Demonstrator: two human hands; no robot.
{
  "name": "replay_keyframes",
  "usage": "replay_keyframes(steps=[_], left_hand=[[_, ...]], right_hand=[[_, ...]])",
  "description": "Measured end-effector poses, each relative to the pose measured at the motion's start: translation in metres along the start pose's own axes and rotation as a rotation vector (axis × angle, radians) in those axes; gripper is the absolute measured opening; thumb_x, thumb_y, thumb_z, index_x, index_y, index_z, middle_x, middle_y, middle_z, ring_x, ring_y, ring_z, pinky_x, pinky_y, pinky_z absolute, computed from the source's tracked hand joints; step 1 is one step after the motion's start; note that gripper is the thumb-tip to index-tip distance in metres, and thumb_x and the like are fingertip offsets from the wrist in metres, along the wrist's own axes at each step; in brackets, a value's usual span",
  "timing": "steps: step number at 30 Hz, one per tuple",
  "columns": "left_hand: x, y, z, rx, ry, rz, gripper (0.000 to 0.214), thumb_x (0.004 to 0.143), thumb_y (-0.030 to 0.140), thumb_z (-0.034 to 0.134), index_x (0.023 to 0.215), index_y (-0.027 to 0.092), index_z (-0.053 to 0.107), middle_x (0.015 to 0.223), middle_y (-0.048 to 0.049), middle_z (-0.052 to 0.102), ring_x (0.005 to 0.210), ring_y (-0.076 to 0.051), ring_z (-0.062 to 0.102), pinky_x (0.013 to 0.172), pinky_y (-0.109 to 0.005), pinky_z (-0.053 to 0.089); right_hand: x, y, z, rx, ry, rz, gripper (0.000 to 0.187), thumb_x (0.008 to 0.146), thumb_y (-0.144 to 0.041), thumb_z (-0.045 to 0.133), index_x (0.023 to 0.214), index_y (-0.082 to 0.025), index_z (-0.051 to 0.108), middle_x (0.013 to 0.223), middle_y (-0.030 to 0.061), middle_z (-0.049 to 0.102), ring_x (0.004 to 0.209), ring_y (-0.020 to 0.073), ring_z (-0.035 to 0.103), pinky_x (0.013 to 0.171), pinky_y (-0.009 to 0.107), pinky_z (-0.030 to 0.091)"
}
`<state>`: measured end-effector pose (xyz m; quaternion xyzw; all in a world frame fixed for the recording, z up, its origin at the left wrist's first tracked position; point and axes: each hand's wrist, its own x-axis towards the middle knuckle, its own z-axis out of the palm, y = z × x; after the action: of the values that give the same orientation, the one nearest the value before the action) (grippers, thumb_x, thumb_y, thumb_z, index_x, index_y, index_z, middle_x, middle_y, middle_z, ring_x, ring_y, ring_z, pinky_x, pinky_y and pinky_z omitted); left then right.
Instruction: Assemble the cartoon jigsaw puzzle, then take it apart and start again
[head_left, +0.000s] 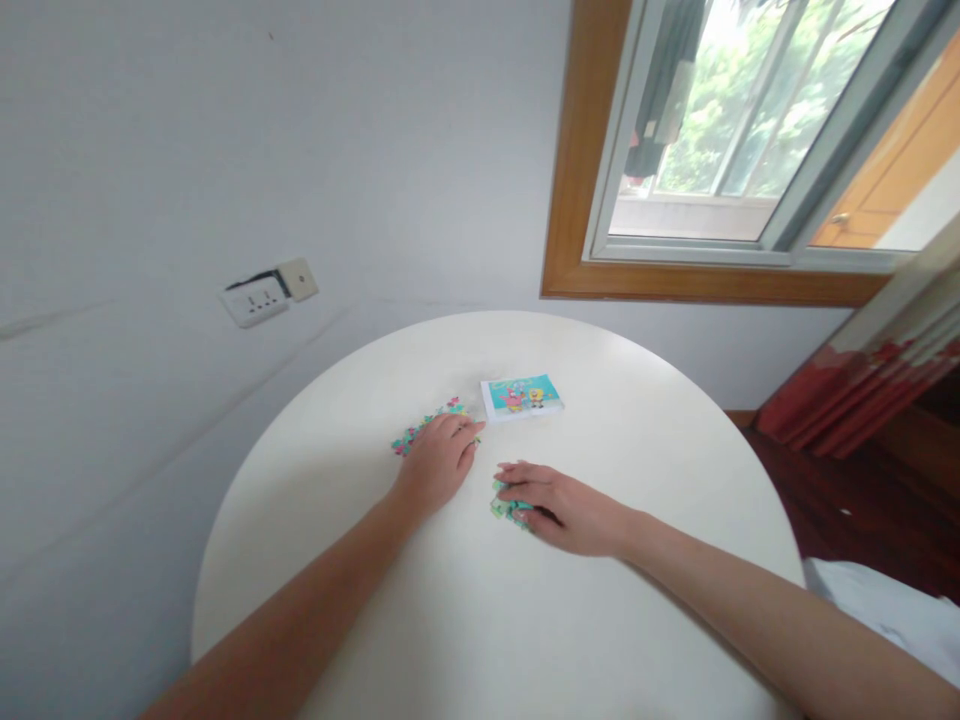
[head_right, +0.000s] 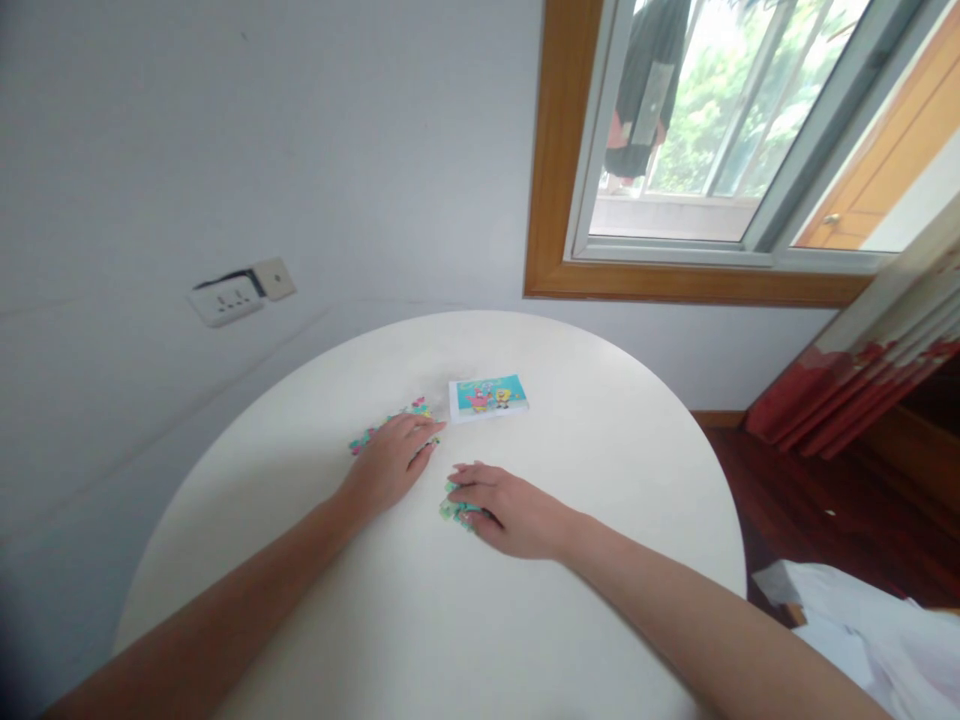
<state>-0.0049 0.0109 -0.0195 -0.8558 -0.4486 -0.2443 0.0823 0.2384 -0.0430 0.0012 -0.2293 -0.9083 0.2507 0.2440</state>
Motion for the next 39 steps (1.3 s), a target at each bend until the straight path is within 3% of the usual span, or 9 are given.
replay_keyframes(steps=[5,9,12,16,23,27,31,35,39], left_hand=[[0.000,0.002,-0.003,0.013,0.000,0.000,0.028,0.092,0.018,0.047,0.113,0.020,0.065,0.112,-0.0093,0.062,0.109,-0.026,0.054,0.098,-0.046,0.045],[0.003,0.000,-0.003,-0.006,-0.010,-0.003,0.019,0.091,0.020,0.052,0.101,0.021,0.068,0.109,-0.0079,0.062,0.106,-0.025,0.054,0.096,-0.044,0.046],[0.007,-0.002,-0.002,-0.018,0.001,-0.016,0.016,0.091,0.023,0.053,0.096,0.021,0.068,0.105,-0.0076,0.063,0.104,-0.025,0.055,0.096,-0.044,0.046],[0.012,-0.002,-0.003,-0.001,0.013,-0.016,0.016,0.092,0.024,0.051,0.093,0.021,0.066,0.103,-0.0075,0.062,0.103,-0.025,0.055,0.095,-0.044,0.045],[0.012,0.000,-0.006,0.038,0.005,-0.038,0.016,0.093,0.024,0.050,0.091,0.021,0.066,0.104,-0.0072,0.063,0.107,-0.026,0.053,0.095,-0.044,0.045],[0.012,0.002,-0.005,0.030,0.008,-0.041,0.020,0.094,0.024,0.049,0.102,0.020,0.067,0.109,-0.0077,0.064,0.111,-0.026,0.053,0.098,-0.046,0.044],[0.011,0.009,-0.001,0.002,-0.003,0.003,0.030,0.095,0.021,0.045,0.119,0.022,0.064,0.125,-0.0069,0.062,0.117,-0.026,0.051,0.103,-0.048,0.041],[0.010,0.014,0.002,0.005,-0.040,0.023,0.033,0.096,0.020,0.043,0.123,0.022,0.063,0.132,-0.0054,0.060,0.123,-0.026,0.048,0.107,-0.049,0.038],[0.008,0.014,0.001,0.017,-0.057,0.025,0.035,0.096,0.019,0.043,0.125,0.021,0.062,0.134,-0.0047,0.060,0.126,-0.027,0.046,0.108,-0.050,0.037]], right_hand=[[0.001,-0.007,-0.005,0.141,-0.082,-0.082,0.029,0.085,-0.013,0.058,0.113,-0.018,0.066,0.127,0.0151,0.061,0.130,0.0216,0.050,0.114,0.041,0.035],[0.001,-0.009,-0.006,0.173,-0.057,-0.098,0.036,0.087,-0.019,0.059,0.122,-0.016,0.061,0.129,0.0172,0.061,0.132,0.0214,0.049,0.111,0.039,0.039],[0.001,-0.011,-0.003,0.143,-0.059,-0.102,0.041,0.089,-0.025,0.059,0.129,-0.016,0.058,0.135,0.0180,0.057,0.135,0.0215,0.046,0.114,0.041,0.034],[0.002,-0.010,0.001,0.111,-0.089,-0.117,0.029,0.089,-0.024,0.060,0.118,-0.020,0.066,0.131,0.0143,0.062,0.132,0.0214,0.050,0.116,0.043,0.030],[0.005,-0.012,-0.002,0.216,-0.033,-0.208,0.020,0.086,-0.027,0.064,0.103,-0.020,0.072,0.111,0.0134,0.069,0.110,0.0201,0.063,0.096,0.033,0.051],[0.006,0.003,-0.010,0.184,0.132,-0.088,0.023,0.089,-0.029,0.062,0.108,-0.020,0.071,0.114,0.0119,0.069,0.109,0.0188,0.063,0.096,0.033,0.052],[0.006,0.043,-0.023,-0.120,0.311,0.125,0.038,0.093,-0.028,0.051,0.130,-0.022,0.059,0.133,0.0127,0.061,0.129,0.0240,0.052,0.110,0.048,0.040],[0.007,0.072,-0.033,-0.447,0.235,0.288,0.044,0.097,-0.033,0.043,0.138,-0.020,0.052,0.148,0.0138,0.045,0.141,0.0297,0.036,0.116,0.060,0.022],[0.003,0.067,-0.038,-0.562,0.073,0.389,0.049,0.100,-0.045,0.035,0.139,-0.020,0.050,0.148,0.0132,0.046,0.139,0.0283,0.039,0.115,0.062,0.020]])
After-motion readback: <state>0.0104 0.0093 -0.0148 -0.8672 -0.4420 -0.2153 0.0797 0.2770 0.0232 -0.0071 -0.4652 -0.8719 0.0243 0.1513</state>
